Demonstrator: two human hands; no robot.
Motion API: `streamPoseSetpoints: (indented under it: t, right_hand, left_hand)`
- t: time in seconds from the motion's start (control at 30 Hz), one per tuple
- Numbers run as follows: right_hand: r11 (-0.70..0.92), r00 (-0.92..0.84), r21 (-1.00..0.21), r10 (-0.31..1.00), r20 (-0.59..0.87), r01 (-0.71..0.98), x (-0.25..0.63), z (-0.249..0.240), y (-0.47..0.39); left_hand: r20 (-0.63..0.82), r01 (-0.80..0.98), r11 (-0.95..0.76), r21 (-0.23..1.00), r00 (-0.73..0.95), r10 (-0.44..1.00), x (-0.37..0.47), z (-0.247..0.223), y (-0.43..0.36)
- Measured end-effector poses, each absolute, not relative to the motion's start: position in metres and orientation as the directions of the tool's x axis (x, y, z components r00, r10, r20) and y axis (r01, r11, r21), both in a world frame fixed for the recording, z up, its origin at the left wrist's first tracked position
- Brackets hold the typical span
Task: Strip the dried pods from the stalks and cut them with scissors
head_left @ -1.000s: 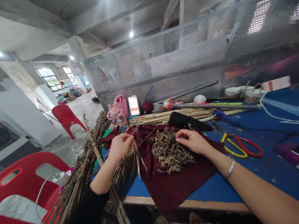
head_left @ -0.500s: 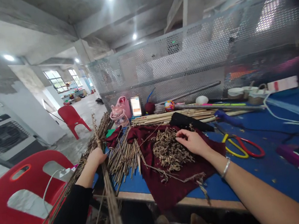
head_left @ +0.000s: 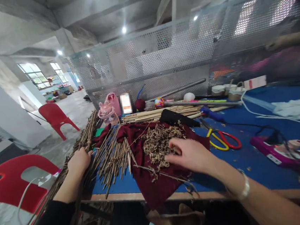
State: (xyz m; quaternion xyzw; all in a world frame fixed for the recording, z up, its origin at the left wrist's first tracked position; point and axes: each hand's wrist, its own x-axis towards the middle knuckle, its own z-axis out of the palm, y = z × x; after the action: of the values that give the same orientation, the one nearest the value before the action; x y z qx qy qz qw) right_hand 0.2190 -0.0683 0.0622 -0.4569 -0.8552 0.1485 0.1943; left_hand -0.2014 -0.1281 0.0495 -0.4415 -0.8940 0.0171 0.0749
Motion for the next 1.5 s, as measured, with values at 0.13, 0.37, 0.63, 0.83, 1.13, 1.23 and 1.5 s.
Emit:
streamPoseSetpoints:
  t: [0.13,0.37,0.63,0.83,1.13,1.23,1.5]
  right_hand:
    - [0.612,-0.662,-0.301,0.743,-0.100,0.732,0.227,0.055,-0.112]
    - [0.654,-0.713,-0.373,0.701,-0.027,0.658,0.230,0.083,-0.089]
    - [0.544,-0.531,-0.750,0.790,0.306,0.376,0.234,0.098,0.002]
    - [0.166,-0.371,-0.985,0.918,0.136,0.049,0.226,0.041,0.028]
    - [0.165,-0.321,-0.986,0.934,0.159,-0.008,0.209,0.037,0.007]
    - [0.271,-0.206,-0.961,0.945,0.254,0.057,0.207,0.036,0.003]
    - [0.100,-0.310,-0.994,0.944,0.110,-0.047,0.210,0.036,0.000]
  left_hand:
    - [0.246,0.915,0.402,-0.025,-0.384,0.890,-0.156,0.085,-0.111]
    - [0.028,0.997,-0.021,0.079,0.019,0.999,-0.057,0.081,-0.050]
    - [0.093,0.984,0.019,0.178,-0.036,0.995,-0.056,0.076,-0.049]
    - [0.061,0.934,0.322,0.158,-0.335,0.940,-0.114,0.078,-0.075]
    - [0.278,0.932,-0.066,0.357,-0.039,0.960,-0.019,0.098,-0.048]
    - [0.121,0.788,-0.218,0.576,0.182,0.976,0.043,0.093,-0.040]
    - [0.224,0.687,-0.258,0.679,0.140,0.964,0.076,0.066,-0.052]
